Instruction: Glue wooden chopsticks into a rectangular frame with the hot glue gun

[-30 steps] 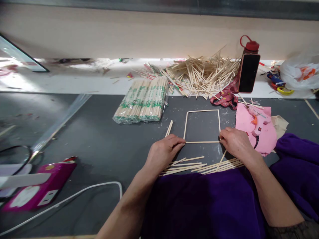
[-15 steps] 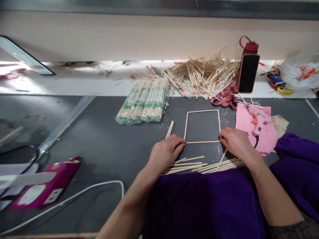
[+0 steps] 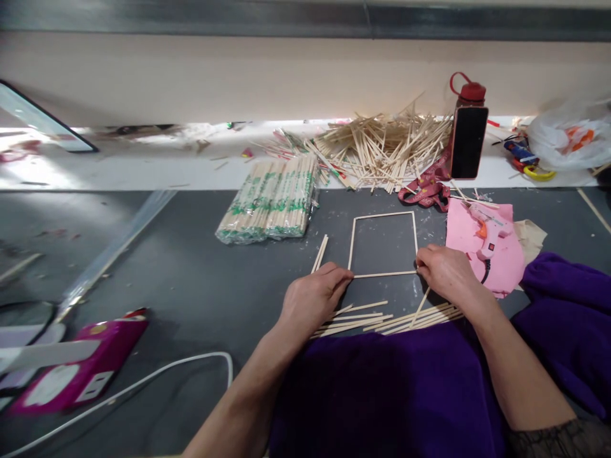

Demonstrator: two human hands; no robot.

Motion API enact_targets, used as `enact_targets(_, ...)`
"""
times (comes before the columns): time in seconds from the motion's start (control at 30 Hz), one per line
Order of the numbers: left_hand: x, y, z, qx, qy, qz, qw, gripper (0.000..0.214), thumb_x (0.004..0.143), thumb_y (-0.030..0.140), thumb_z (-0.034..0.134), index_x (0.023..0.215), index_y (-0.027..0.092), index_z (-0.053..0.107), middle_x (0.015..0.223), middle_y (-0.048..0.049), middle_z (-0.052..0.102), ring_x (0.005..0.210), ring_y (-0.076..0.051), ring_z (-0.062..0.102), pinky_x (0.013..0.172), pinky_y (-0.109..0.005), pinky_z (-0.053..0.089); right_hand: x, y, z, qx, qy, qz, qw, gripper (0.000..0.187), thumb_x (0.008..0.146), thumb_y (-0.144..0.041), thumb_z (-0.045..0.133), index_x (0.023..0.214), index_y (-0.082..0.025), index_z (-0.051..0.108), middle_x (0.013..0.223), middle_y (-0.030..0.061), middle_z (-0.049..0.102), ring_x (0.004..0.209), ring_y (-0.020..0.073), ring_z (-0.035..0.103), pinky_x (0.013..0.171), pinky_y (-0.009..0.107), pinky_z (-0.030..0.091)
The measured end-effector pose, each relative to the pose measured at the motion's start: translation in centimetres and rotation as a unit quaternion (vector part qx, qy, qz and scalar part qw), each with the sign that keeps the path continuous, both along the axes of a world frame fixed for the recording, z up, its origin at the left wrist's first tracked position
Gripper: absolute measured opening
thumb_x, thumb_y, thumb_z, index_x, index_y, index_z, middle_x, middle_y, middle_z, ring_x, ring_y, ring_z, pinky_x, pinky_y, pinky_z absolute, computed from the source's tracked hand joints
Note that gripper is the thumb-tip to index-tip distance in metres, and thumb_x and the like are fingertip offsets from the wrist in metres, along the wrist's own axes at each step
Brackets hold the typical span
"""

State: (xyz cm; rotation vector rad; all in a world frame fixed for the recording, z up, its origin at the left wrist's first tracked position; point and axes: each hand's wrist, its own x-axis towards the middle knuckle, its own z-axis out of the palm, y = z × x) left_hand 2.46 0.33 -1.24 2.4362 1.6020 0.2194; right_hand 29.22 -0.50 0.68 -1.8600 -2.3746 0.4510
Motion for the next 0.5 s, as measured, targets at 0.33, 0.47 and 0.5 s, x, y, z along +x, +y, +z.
enact_targets(0.33,-1.3,-0.2,-0.3,-0.081,-0.266,0.087,0.957,0.024,0.088,0.027,0.050,0.094,0.021,0.073,0.082,-0.0006,0.072,0.051,-0.009,0.061,0.061,-0.023,0.052,0.3,-0.1,-0.1,-0.003,-0.005,0.012,1.000,0.019,0.090,-0.022,0.048,0.087,-0.022,0.067,0.088,0.0018,0.067,0.079,0.0145,0.061,0.061,0.023,0.034)
enact_targets(0.47,-1.1,-0.3,-0.1,-0.078,-0.267,0.103,0.955,0.024,0.087,0.027,0.050,0.093,0.021,0.073,0.085,-0.0007,0.072,0.054,-0.009,0.063,0.062,-0.022,0.052,0.4,-0.1,-0.3,0.008,-0.002,0.010,1.000,0.019,0.089,-0.022,0.049,0.086,-0.022,0.067,0.087,0.0018,0.067,0.077,0.0138,0.061,0.062,0.023,0.036)
enact_targets(0.5,-1.0,-0.3,-0.1,-0.066,-0.262,0.102,0.957,0.023,0.087,0.026,0.050,0.093,0.021,0.073,0.086,-0.0011,0.073,0.058,-0.010,0.064,0.064,-0.023,0.053,0.4,-0.1,-0.3,0.009,0.000,0.009,1.000,0.018,0.089,-0.022,0.049,0.085,-0.022,0.066,0.087,0.0016,0.067,0.077,0.0138,0.061,0.062,0.023,0.036)
